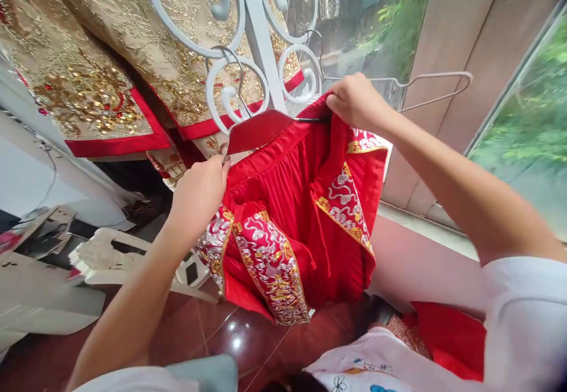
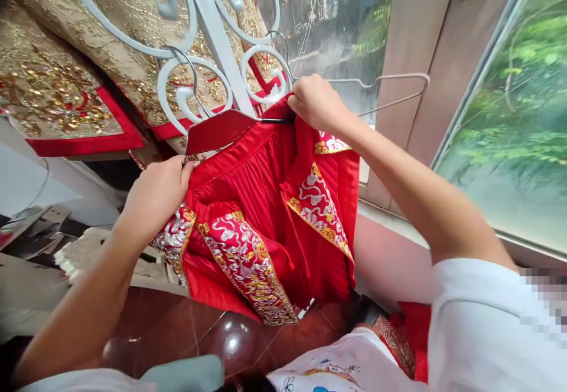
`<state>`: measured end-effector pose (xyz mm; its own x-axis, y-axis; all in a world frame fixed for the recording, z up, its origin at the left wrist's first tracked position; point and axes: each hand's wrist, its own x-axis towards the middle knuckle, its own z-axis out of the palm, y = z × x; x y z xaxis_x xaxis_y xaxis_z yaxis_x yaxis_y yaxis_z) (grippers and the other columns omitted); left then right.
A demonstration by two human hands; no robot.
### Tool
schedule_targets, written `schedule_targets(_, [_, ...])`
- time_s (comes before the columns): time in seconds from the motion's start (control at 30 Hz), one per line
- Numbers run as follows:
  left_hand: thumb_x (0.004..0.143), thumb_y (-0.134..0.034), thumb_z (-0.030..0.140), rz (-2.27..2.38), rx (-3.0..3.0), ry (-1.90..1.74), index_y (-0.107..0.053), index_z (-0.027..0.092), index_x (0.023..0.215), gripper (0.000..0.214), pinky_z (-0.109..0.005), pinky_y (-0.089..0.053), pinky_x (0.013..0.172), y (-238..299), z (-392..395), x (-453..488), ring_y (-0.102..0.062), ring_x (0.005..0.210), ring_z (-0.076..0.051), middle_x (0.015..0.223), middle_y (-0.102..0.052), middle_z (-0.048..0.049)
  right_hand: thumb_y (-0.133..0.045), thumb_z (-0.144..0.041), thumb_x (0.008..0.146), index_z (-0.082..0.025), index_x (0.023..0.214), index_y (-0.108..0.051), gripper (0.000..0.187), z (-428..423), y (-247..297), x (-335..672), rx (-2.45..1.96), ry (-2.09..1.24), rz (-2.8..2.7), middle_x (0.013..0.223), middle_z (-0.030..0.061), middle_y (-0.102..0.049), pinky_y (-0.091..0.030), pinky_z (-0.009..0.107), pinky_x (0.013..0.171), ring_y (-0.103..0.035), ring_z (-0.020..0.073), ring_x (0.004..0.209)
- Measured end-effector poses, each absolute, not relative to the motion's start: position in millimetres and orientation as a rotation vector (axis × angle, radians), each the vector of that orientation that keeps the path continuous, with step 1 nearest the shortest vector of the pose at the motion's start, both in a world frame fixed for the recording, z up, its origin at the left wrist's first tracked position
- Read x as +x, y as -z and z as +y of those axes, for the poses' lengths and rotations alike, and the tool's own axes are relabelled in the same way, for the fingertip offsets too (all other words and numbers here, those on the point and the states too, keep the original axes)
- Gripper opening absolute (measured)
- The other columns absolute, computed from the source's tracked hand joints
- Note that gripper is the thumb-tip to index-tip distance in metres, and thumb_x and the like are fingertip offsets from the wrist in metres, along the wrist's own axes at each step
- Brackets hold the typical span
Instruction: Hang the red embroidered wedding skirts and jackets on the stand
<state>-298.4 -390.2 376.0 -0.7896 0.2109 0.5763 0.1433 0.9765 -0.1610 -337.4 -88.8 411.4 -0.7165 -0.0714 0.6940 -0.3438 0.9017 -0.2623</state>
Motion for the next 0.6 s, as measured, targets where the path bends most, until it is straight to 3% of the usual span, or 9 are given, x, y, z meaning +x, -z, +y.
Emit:
schedule_targets(0.17, [0.092, -0.03, 0.035, -2.547, -0.215, -0.131, -0.063, 0.015, 0.091, 0.038, -0.042, -0.049, 0.066, -371.7, -381.6, -301.7, -0.066, 0.068, -0.033, 0.072, -0.067, -0.0171, -0.044, -0.017, 0.087, -0.014, 0.074, -0.055, 0.017, -125.6, -438.8, -318.9, 0.043, -0.433, -2.223, 0.073, 0.0088, -0.056, -0.04, 0.031, 0.069, -0.056, 0.0204, 0.077])
schedule_targets(0.27, [0.092, -0.029, 0.036, -2.514, -0.178, -0.147, -0.063, 0.017, 0.091, 0.039, -0.044, -0.05, 0.062, -372.3, -385.3, -300.9, -0.066, 0.064, -0.032, 0.067, -0.065, -0.0152, -0.038, -0.013, 0.088, -0.013, 0.091, -0.062, 0.024, -151.6, -409.0, -290.9, 0.037, -0.431, -2.203, 0.088, 0.0145, -0.063, -0.045, 0.038, 0.073, -0.06, 0.0267, 0.088])
schedule_targets(0.33, [0.092, -0.027, 0.036, -2.484, -0.188, -0.2, -0.063, 0.018, 0.091, 0.04, -0.043, -0.048, 0.057, -373.1, -389.2, -299.4, -0.065, 0.061, -0.032, 0.063, -0.063, -0.013, -0.032, -0.014, 0.09, -0.015, 0.105, -0.064, 0.035, -162.9, -375.8, -272.8, 0.123, -0.453, -2.215, 0.108, 0.0176, -0.064, -0.048, 0.043, 0.075, -0.059, 0.0306, 0.1])
schedule_targets(0.47, [0.094, -0.018, 0.041, -2.442, -0.28, -0.254, -0.062, 0.022, 0.094, 0.047, -0.041, -0.044, 0.054, -375.5, -396.5, -301.1, -0.065, 0.059, -0.03, 0.058, -0.058, -0.01, -0.033, -0.014, 0.088, -0.023, 0.123, -0.06, 0.046, -152.5, -334.0, -256.8, 0.322, -0.449, -2.275, 0.138, 0.0082, -0.05, -0.049, 0.047, 0.085, -0.05, 0.0311, 0.123])
schedule_targets(0.6, [0.091, -0.024, 0.045, -2.506, -0.427, -0.158, -0.062, 0.022, 0.095, 0.045, -0.041, -0.045, 0.056, -379.0, -405.2, -308.6, -0.066, 0.065, -0.033, 0.07, -0.066, -0.0132, -0.04, -0.024, 0.087, -0.025, 0.121, -0.06, 0.04, -92.0, -343.9, -276.0, 0.304, -0.573, -2.197, 0.13, 0.0064, -0.058, -0.05, 0.039, 0.081, -0.061, 0.0232, 0.105])
